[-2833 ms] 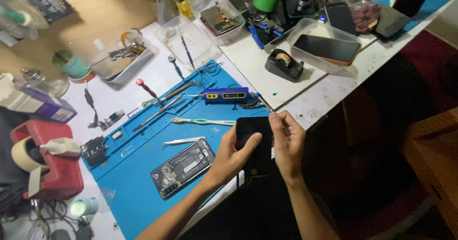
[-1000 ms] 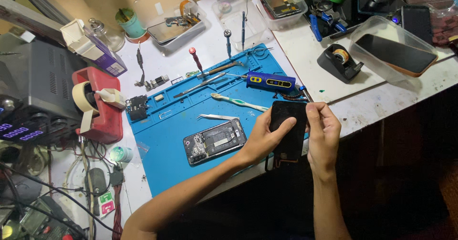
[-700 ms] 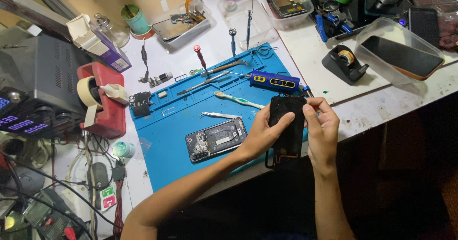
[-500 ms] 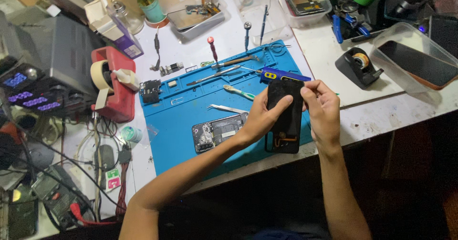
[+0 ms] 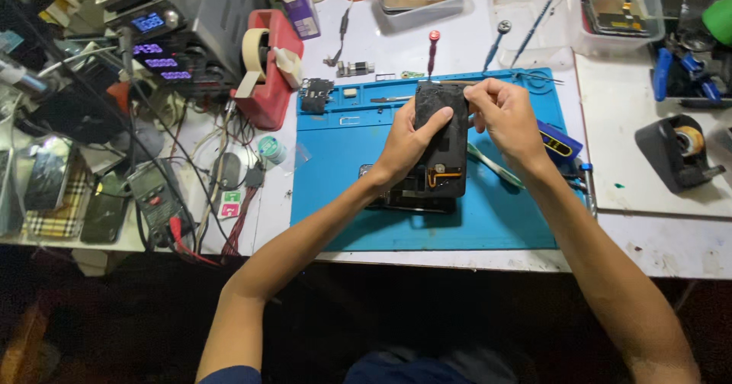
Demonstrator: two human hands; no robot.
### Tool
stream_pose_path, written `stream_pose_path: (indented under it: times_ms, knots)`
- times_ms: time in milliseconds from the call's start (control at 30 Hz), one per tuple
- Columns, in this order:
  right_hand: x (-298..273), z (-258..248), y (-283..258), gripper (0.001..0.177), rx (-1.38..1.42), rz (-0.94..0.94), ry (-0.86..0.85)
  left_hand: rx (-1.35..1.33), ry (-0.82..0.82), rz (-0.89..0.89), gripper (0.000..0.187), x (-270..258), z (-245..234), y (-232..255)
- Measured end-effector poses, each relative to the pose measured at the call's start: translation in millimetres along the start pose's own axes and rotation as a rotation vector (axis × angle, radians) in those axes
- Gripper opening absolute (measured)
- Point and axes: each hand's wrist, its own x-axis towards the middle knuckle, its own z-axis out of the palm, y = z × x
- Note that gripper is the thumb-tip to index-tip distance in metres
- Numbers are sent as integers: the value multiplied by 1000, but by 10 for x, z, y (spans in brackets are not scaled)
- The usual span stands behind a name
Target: The person holds a disassembled smartphone and uses a blue electric screwdriver to remove screws from the internal metal shielding. They carefully unscrew multiple fasteners to detach the metal plate covering the motherboard and battery area.
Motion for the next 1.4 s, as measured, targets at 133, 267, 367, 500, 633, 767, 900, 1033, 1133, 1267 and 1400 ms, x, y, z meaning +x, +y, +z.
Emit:
stream_pose_path:
  times_ms: [133,267,367,500,633,767,900,1033,1133,1267,1400]
  knots:
    - [86,155,112,23,5,-7,-52,-4,69,29,12,-23,-109,45]
    - [44,246,126,30,1,-32,-12,-13,81,49,13,-11,-167,-57]
    - [4,317,114,33,21,-50,6,-24,81,42,13,-10,-220,-77]
    - [-52,282,142,28,88,-47,15,-31,64,28,16,-28,-195,-113]
    - [-23,213,244,24,126,-22,-22,-58,62,30,16,-13,-199,-208]
    - [-45,199,337,20,130,13,-46,-64,71,23,15,-76,-174,-201]
    - [-95,225,313,18,139,3,-14,-37,80,30,13,-64,-176,-292]
    - [-97,230,365,14,125,-5,-10,-43,77,19,15,-109,-149,-233]
    - [-86,219,368,13,131,3,-4,-30,73,16,15,-117,-130,-212]
    - [-112,210,310,10,128,26,-21,-25,84,9,15,-143,-94,-133]
    - [-78,181,361,12,137,28,-21,-12,87,4,16,-135,-77,-93]
